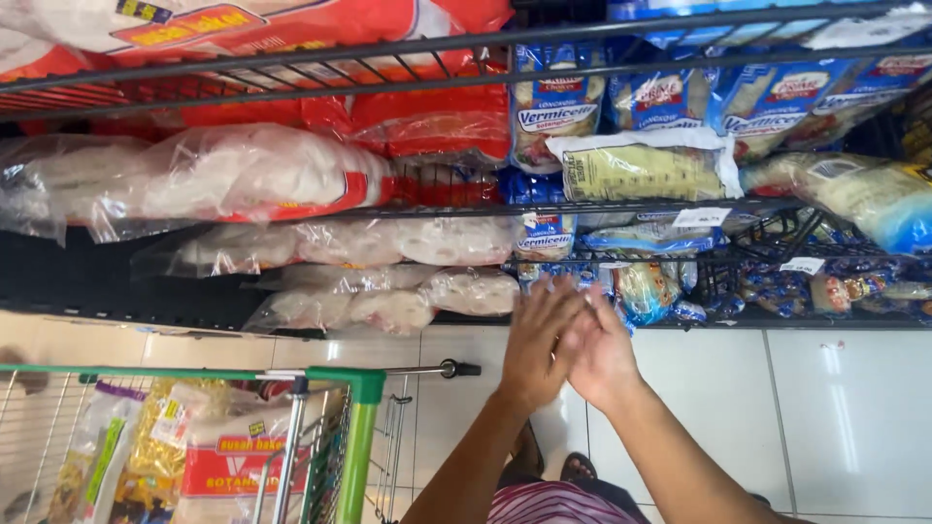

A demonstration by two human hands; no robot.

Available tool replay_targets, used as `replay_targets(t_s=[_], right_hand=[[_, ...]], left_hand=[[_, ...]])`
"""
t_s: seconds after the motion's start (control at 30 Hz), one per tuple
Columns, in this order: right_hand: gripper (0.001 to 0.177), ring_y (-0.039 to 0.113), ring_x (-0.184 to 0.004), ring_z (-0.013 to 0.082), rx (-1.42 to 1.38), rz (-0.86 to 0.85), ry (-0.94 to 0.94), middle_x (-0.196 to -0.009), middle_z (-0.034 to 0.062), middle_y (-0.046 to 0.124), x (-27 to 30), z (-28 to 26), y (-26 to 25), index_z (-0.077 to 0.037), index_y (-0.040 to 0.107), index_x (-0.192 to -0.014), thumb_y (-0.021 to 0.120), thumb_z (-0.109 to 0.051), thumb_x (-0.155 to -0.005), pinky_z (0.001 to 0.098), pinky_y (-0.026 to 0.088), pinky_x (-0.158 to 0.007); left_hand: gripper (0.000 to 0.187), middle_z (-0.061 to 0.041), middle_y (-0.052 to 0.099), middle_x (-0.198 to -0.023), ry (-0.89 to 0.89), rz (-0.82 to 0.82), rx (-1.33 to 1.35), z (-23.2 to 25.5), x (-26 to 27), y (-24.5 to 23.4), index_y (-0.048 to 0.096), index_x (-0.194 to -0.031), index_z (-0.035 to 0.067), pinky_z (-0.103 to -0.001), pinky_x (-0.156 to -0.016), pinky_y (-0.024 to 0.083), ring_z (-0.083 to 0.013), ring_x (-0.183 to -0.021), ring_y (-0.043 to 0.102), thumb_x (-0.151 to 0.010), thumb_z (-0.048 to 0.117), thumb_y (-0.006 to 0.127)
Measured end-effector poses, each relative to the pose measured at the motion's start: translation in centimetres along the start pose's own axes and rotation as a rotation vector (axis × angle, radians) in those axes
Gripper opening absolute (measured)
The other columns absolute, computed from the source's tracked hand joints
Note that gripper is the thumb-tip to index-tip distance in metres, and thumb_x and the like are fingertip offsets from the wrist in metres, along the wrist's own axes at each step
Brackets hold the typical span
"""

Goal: Selecting various packages of noodles and vermicelli from grocery store shelves and placing them into a shopping cart.

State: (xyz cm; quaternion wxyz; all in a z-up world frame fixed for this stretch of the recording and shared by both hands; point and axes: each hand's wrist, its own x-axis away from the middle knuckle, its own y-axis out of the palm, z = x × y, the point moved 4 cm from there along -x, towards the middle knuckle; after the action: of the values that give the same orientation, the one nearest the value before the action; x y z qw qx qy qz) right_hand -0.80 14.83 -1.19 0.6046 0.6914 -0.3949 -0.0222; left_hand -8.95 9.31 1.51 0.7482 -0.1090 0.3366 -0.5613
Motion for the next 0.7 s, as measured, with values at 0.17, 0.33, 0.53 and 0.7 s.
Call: replay_targets(t_s=[0.17, 0.33, 0.53, 0.7], right_hand=[[0.052, 0.054, -0.128, 0.0223, 0.395, 0.018, -0.115, -0.143, 0.0079, 0.059, -1.1, -0.9, 0.5, -0.011, 0.054, -0.145, 0.054, -0.036, -0.1, 0.0417, 0.041, -0.111], [0.036, 0.07, -0.104, 0.016, 0.889, 0.156, -0.3, -0.119, 0.0096, 0.075, -2.0, -2.8, -0.7, -0.002, 0.071, -0.122, 0.066, -0.028, -0.097, 0.0366, 0.055, -0.093], [0.031, 0.072, -0.096, 0.0142, 0.89, 0.231, -0.332, -0.108, 0.0059, 0.08, -3.1, -5.3, -0.8, 0.001, 0.072, -0.102, 0.06, -0.028, -0.105, 0.0307, 0.057, -0.088], [0.022, 0.068, -0.092, 0.0112, 1.003, 0.124, -0.396, -0.101, 0.0035, 0.074, -3.6, -7.9, 0.0, -0.006, 0.068, -0.115, 0.065, -0.015, -0.095, 0.028, 0.056, -0.083]], left_hand=[[0.047, -0.026, 0.047, -0.156, -0.212, 0.147, -0.031, -4.9, -1.8, -1.0, 0.057, -0.149, 0.011, -0.051, -0.117, 0.032, -0.0458, -0.143, 0.041, -0.103, 0.022, 0.054], [0.035, -0.016, 0.068, -0.134, -0.511, 0.227, 0.371, -7.0, -3.0, -1.2, 0.064, -0.138, 0.009, -0.034, -0.102, 0.051, -0.0229, -0.122, 0.067, -0.108, 0.022, 0.051], [0.027, -0.009, 0.077, -0.106, -0.625, 0.279, 0.419, -7.6, -4.0, -0.4, 0.071, -0.124, 0.006, -0.027, -0.08, 0.054, -0.0135, -0.095, 0.069, -0.101, 0.018, 0.061], [0.026, -0.008, 0.077, -0.103, -0.575, 0.284, 0.493, -7.2, -5.1, 0.4, 0.068, -0.123, 0.003, -0.026, -0.08, 0.056, -0.0122, -0.094, 0.07, -0.098, 0.008, 0.061]])
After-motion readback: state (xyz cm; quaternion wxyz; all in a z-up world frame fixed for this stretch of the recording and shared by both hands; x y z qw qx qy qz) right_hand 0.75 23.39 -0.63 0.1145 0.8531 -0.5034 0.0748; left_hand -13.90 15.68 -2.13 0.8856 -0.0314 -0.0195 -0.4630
